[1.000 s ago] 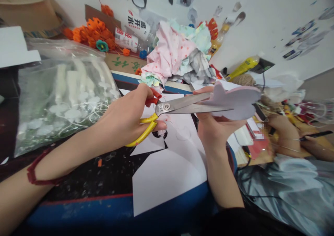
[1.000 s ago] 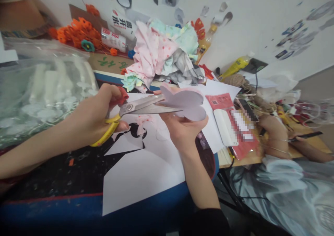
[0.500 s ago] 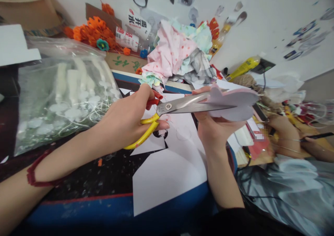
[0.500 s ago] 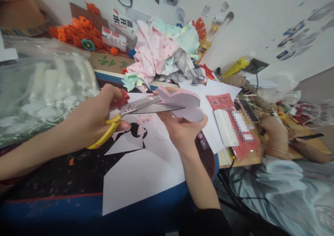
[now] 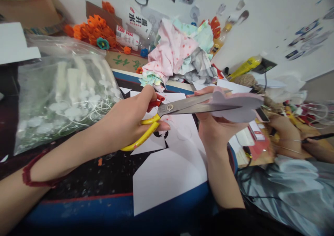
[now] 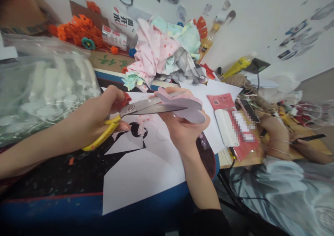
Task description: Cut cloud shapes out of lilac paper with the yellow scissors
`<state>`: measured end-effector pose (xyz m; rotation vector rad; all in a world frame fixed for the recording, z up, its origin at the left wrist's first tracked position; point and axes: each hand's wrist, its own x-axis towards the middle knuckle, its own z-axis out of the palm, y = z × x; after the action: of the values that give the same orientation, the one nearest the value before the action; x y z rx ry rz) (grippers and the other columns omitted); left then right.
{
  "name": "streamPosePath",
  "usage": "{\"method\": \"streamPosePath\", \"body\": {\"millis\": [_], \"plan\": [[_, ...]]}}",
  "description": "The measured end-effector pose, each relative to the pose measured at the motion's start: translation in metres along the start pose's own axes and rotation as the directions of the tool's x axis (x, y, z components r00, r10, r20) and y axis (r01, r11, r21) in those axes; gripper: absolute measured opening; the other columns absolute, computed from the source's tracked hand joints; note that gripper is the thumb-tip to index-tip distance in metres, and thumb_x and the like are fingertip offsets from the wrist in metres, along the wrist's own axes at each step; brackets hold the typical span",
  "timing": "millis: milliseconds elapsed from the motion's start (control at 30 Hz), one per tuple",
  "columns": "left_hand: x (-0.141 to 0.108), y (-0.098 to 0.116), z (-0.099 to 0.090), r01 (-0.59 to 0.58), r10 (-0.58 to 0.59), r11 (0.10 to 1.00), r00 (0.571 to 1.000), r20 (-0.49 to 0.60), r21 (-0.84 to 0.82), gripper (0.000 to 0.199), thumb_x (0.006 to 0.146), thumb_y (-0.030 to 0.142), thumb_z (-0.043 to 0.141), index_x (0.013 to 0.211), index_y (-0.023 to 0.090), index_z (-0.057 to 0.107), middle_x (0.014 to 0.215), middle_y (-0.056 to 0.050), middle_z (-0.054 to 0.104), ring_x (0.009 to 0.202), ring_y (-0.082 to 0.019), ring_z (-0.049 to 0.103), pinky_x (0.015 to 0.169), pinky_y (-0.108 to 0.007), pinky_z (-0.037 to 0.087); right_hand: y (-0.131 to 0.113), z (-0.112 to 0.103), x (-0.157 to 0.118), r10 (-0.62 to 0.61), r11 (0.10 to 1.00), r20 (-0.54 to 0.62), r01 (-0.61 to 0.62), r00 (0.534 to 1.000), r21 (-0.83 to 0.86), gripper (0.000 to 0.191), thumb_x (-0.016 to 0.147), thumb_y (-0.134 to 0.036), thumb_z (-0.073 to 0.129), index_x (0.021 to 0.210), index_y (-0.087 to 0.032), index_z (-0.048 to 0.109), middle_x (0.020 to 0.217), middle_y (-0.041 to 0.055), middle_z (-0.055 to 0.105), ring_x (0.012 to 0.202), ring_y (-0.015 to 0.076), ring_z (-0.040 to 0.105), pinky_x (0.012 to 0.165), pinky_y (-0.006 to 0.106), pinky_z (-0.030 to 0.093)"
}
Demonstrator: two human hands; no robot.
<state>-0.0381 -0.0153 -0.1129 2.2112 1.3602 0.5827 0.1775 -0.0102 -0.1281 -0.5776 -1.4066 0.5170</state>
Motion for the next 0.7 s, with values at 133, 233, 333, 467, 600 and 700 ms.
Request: {"method": "streamPosePath", "body": {"millis": [133,233,333,467,600,700], "plan": [[-0.0006,0.0007,-0.0012,-0.008,0.008,1.000,1.000,0.024,-0.029,0.045,0.083,0.058,0.062,0.098,0.026,0.034,0.098,-0.006,0.068,0.080,-0.025,0.067,0.064,-0.035,0.046,-0.0006,0.0002,-0.0001,-0.039,0.999,0.007,0.039,0.999,0.031,0.039,0.073,-0.005,0.082,0.100,-0.033,0.077,0.098,-0.0008,0.076,0.082,0.0210,0.078,0.073,0.041,0.067],[-0.0005,0.0016,-0.0019,0.000,0.001,0.999,0.999,0.037,-0.035,0.045,0.084,0.058,0.061,0.098,0.026,0.033,0.095,-0.005,0.066,0.077,-0.024,0.065,0.063,-0.035,0.045,-0.0004,-0.0012,0.0005,-0.054,0.999,0.005,0.054,0.999,0.002,0.046,0.071,-0.001,0.081,0.101,-0.035,0.078,0.098,-0.0018,0.077,0.082,0.0211,0.078,0.073,0.041,0.066],[0.0003,0.0022,-0.0021,-0.004,0.005,1.000,1.000,0.027,-0.022,0.045,0.083,0.059,0.060,0.097,0.026,0.033,0.094,-0.005,0.065,0.076,-0.025,0.064,0.062,-0.035,0.044,-0.0014,-0.0025,0.0009,-0.056,0.998,0.008,0.056,0.998,-0.026,0.046,0.071,-0.001,0.081,0.101,-0.036,0.078,0.097,-0.0034,0.077,0.084,0.0203,0.077,0.075,0.041,0.067],[0.0006,0.0035,-0.0032,0.017,-0.017,1.000,0.999,0.037,-0.001,0.045,0.082,0.059,0.060,0.095,0.026,0.032,0.088,-0.005,0.063,0.070,-0.025,0.061,0.059,-0.035,0.042,-0.0027,-0.0024,0.0001,-0.039,0.998,-0.004,0.039,0.999,-0.043,0.041,0.072,-0.006,0.083,0.100,-0.035,0.078,0.096,-0.0035,0.077,0.082,0.0202,0.077,0.075,0.042,0.067],[0.0005,0.0054,-0.0043,0.025,-0.024,1.000,0.998,0.059,-0.016,0.044,0.083,0.058,0.060,0.094,0.026,0.032,0.087,-0.004,0.063,0.069,-0.024,0.061,0.058,-0.035,0.041,-0.0012,-0.0016,-0.0009,-0.036,0.999,-0.018,0.035,0.999,-0.022,0.038,0.071,-0.009,0.085,0.098,-0.034,0.077,0.096,-0.0034,0.077,0.082,0.0194,0.077,0.075,0.041,0.068],[0.0007,0.0055,-0.0039,0.023,-0.021,0.999,0.998,0.065,-0.026,0.045,0.083,0.059,0.060,0.094,0.026,0.032,0.087,-0.004,0.065,0.069,-0.025,0.062,0.057,-0.035,0.041,0.0006,-0.0016,-0.0013,-0.031,1.000,-0.019,0.031,0.999,0.005,0.037,0.071,-0.007,0.085,0.097,-0.033,0.077,0.095,-0.0025,0.077,0.081,0.0198,0.077,0.073,0.042,0.068]]}}
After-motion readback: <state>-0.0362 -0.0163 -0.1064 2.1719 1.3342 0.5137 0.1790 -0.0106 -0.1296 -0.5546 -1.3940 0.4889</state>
